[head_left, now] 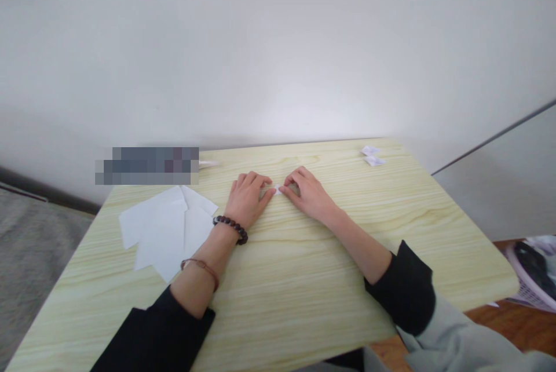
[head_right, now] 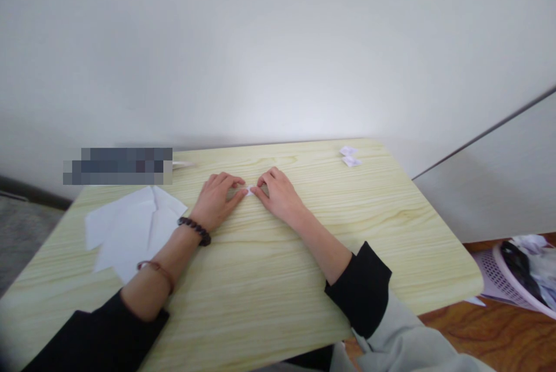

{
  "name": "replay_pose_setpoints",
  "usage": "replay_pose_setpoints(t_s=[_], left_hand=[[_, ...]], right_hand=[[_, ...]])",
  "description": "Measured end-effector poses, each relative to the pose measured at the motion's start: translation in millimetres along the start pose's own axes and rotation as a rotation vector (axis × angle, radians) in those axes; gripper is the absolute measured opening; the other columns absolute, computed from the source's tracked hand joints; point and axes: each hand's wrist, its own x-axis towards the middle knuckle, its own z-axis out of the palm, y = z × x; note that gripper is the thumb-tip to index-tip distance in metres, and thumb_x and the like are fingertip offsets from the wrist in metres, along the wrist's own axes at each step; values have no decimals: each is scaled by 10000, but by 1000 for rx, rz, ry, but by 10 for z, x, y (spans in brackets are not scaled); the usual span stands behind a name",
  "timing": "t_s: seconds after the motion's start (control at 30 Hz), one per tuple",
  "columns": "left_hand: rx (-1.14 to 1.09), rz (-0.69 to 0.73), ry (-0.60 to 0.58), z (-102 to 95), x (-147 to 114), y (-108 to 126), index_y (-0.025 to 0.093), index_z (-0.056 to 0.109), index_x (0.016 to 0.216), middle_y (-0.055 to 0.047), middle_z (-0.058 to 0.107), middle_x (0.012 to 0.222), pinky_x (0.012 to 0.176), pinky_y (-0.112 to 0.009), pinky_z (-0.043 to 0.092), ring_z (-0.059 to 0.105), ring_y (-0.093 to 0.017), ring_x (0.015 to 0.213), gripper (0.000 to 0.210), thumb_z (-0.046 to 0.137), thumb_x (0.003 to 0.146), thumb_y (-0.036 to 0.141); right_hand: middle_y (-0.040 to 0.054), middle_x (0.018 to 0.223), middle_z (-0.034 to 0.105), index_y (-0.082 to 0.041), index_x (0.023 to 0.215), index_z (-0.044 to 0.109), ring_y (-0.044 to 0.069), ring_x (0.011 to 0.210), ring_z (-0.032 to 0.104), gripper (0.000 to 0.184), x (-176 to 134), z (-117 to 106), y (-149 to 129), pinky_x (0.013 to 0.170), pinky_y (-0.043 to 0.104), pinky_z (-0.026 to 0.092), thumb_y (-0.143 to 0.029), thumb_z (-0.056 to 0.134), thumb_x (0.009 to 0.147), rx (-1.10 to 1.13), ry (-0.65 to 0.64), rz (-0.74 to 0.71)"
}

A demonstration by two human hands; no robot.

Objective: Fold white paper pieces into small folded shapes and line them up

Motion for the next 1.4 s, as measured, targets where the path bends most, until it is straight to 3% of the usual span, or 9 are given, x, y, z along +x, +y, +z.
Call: replay_pose_setpoints(t_s=[0.1,0.3,0.5,0.7,0.93,1.03,1.2,1.4], left_hand=[[60,18,48,-2,-16,-21,194,596,1176,-89,593,1023,866,-407,398,480,-252,952,327,484,905,338],[27,59,47,-12,-30,-49,249,701,1016,-59,619,1034,860,-402,416,501,-240,930,247,540,876,375],[-140,0,86,13,11,-106,240,714,932,-42,676,1005,913,-407,427,546,-240,973,182,587,834,325],[-235,-35,54,-47,15,-52,220,690,956,-41,714,961,881,-385,461,600,-233,957,189,590,822,307],[-356,-86,46,-29,-8,-23,222,604,1012,-19,704,905,800,-339,489,632,-190,854,239,604,787,305],[-401,-73,24,-44,-8,-6,210,624,990,-18,702,860,732,-300,489,624,-173,776,238,579,797,341],[-400,-90,15,-101,-7,38,180,685,873,-27,695,779,651,-272,461,581,-158,671,296,536,813,429],[-519,-191,7,-142,-26,12,159,695,828,-10,669,691,578,-258,414,537,-141,600,321,565,787,449]], right_hand=[[74,906,564,-160,864,588,201,903,533,129,-2,-11,-20,851,346,429,-289,585,864,-36,-41,14],[47,837,573,-168,826,612,177,831,541,84,1,40,-17,791,321,438,-234,580,866,31,-2,46],[75,1000,556,-183,990,604,168,834,546,162,-29,81,0,755,306,457,-269,595,853,63,84,68],[53,941,582,-189,893,633,156,831,552,88,-25,44,-17,746,279,438,-254,581,864,86,57,29],[3,783,598,-194,874,594,127,666,520,37,-19,26,-21,662,258,400,-217,582,848,95,5,7],[-24,712,585,-201,895,583,116,614,509,60,-25,23,-40,631,244,394,-239,580,849,147,-24,19],[-21,696,591,-196,916,601,106,589,505,122,-39,12,-60,595,225,390,-302,558,873,265,32,49],[-1,678,559,-180,761,598,116,624,485,273,-32,-12,-87,608,238,361,-334,449,932,174,-11,-68]])
